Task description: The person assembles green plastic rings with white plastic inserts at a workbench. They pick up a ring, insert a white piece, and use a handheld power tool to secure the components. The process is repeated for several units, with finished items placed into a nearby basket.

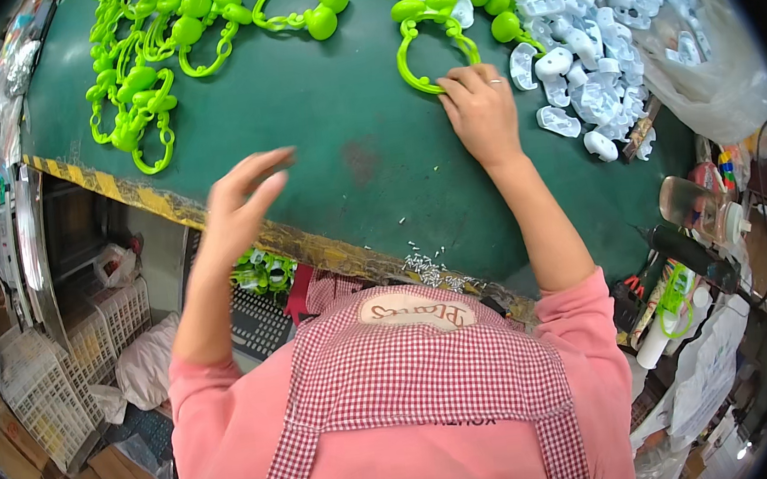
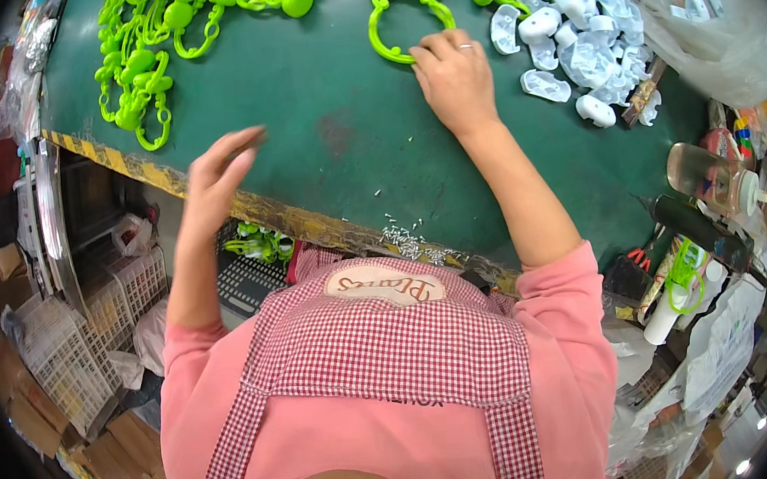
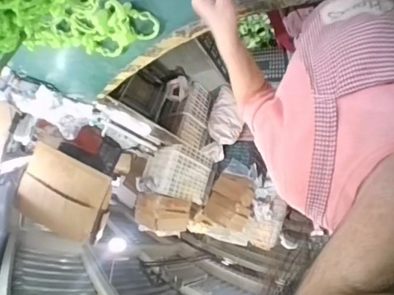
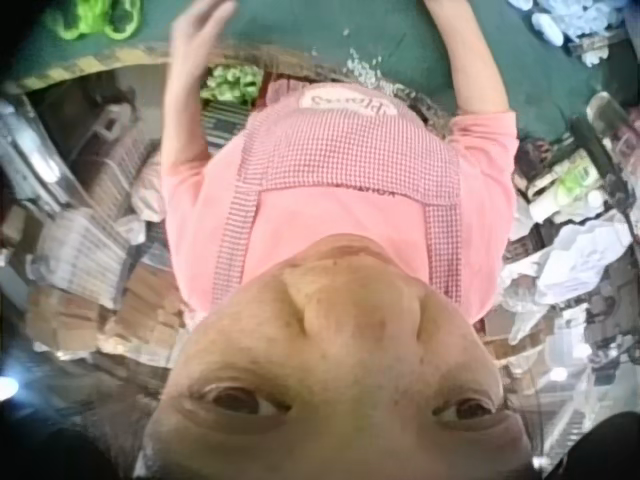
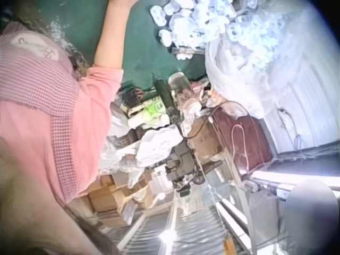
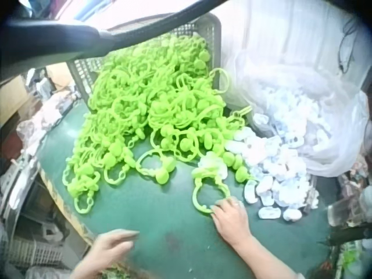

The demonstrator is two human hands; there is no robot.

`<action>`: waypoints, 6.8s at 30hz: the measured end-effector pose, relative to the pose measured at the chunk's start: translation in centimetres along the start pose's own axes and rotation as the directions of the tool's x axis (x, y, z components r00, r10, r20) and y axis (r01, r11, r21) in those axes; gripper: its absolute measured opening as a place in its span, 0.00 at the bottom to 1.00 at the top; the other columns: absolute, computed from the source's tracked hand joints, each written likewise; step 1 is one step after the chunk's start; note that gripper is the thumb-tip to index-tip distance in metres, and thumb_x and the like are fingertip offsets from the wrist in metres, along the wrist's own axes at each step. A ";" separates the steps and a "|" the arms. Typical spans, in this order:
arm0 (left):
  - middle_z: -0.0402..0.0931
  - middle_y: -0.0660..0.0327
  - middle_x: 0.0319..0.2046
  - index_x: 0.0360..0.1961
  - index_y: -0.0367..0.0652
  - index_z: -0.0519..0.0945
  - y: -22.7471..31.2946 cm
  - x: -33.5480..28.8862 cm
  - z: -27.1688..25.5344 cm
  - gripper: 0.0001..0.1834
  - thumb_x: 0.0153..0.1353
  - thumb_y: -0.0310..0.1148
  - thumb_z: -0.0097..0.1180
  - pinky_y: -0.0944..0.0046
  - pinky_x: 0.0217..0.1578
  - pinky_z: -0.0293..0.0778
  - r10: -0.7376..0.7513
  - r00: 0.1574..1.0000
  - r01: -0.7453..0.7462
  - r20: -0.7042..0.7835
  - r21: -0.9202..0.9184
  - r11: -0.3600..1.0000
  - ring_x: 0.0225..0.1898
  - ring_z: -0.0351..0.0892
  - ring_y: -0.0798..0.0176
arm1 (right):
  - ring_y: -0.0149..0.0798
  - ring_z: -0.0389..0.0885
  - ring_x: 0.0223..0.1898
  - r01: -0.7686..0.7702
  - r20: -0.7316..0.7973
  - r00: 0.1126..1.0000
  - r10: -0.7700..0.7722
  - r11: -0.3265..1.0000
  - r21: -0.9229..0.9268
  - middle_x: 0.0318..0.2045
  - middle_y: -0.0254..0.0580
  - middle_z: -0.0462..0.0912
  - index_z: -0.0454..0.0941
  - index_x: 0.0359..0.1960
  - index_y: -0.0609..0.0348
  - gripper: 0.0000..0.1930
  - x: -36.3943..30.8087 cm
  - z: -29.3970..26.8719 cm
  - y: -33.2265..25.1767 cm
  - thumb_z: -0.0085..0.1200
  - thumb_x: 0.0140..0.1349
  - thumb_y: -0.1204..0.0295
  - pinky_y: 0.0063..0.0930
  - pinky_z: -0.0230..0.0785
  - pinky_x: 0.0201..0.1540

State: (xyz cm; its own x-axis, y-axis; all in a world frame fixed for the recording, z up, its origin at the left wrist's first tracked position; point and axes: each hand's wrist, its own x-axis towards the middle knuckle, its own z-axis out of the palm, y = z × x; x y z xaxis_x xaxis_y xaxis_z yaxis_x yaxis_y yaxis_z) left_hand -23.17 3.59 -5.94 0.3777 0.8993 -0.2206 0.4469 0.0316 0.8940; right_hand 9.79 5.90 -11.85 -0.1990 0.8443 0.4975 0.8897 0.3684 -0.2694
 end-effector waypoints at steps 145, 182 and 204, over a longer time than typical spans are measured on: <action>0.69 0.68 0.26 0.59 0.43 0.63 6.5 1.7 14.1 0.19 0.70 0.34 0.46 0.79 0.18 0.55 -0.113 0.924 0.334 0.367 -0.625 0.706 0.19 0.58 0.80 | 0.43 0.76 0.46 -0.213 -0.124 0.973 0.196 0.968 -0.136 0.41 0.32 0.81 0.83 0.39 0.50 0.12 -2.1 -5.2 10.3 0.58 0.52 0.74 0.41 0.68 0.50; 0.68 0.61 0.50 0.62 0.40 0.61 8.5 3.2 18.4 0.23 0.70 0.37 0.48 0.77 0.20 0.65 0.025 0.971 0.164 0.238 -0.737 0.655 0.23 0.65 0.79 | 0.26 0.79 0.37 -0.362 -0.038 0.727 0.686 0.429 0.828 0.37 0.34 0.81 0.75 0.50 0.64 0.20 -8.9 -7.6 -2.8 0.64 0.54 0.82 0.20 0.74 0.40; 0.72 0.68 0.33 0.57 0.35 0.71 7.2 2.8 18.0 0.23 0.67 0.38 0.53 0.77 0.20 0.62 -0.051 0.949 0.242 0.311 -0.613 0.753 0.21 0.63 0.80 | 0.35 0.82 0.42 -0.489 0.291 0.755 0.588 0.208 0.847 0.43 0.43 0.83 0.77 0.51 0.70 0.17 -11.5 -10.1 -0.7 0.57 0.61 0.77 0.32 0.74 0.49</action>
State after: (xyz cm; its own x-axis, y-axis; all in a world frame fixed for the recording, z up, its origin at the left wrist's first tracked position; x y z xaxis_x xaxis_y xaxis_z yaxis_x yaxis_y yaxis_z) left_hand -4.35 -1.55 -7.15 0.5879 0.7160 -0.3766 -0.0692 0.5083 0.8584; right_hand 15.56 -7.98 -9.04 0.2531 0.9672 -0.0232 -0.0660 -0.0067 -0.9978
